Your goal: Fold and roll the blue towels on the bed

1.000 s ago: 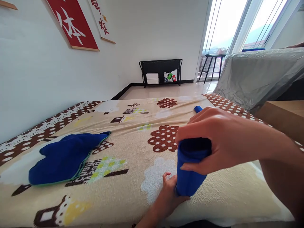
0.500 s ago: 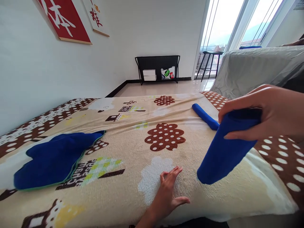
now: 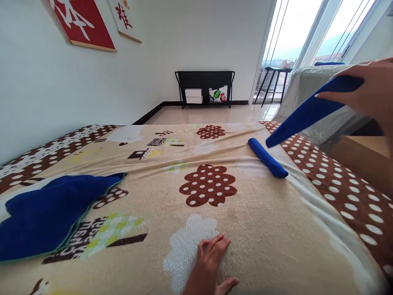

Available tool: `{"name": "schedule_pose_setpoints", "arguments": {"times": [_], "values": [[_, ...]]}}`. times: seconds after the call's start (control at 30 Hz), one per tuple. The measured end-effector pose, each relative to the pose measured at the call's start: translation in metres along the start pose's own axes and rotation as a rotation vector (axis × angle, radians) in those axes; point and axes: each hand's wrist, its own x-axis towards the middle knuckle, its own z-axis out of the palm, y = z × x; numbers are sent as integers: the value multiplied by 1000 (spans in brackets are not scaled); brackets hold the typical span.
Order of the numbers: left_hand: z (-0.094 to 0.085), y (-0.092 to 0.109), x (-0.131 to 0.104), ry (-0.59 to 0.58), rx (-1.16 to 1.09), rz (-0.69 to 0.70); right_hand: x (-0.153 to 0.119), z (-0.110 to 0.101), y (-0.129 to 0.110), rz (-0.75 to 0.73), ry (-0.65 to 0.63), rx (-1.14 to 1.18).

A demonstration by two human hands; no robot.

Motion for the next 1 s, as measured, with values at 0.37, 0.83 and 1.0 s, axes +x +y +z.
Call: {"name": "schedule_pose_setpoints", "arguments": {"times": [0.37, 0.83, 1.0], "values": [[29, -5, -6, 198, 163, -52, -231, 196, 13, -213, -245, 128], [-9, -25, -22, 223, 355, 69, -301, 222, 39, 36, -337, 89], [-139, -118, -79, 413, 641, -515, -334, 212, 52, 150, -364, 86]]}}
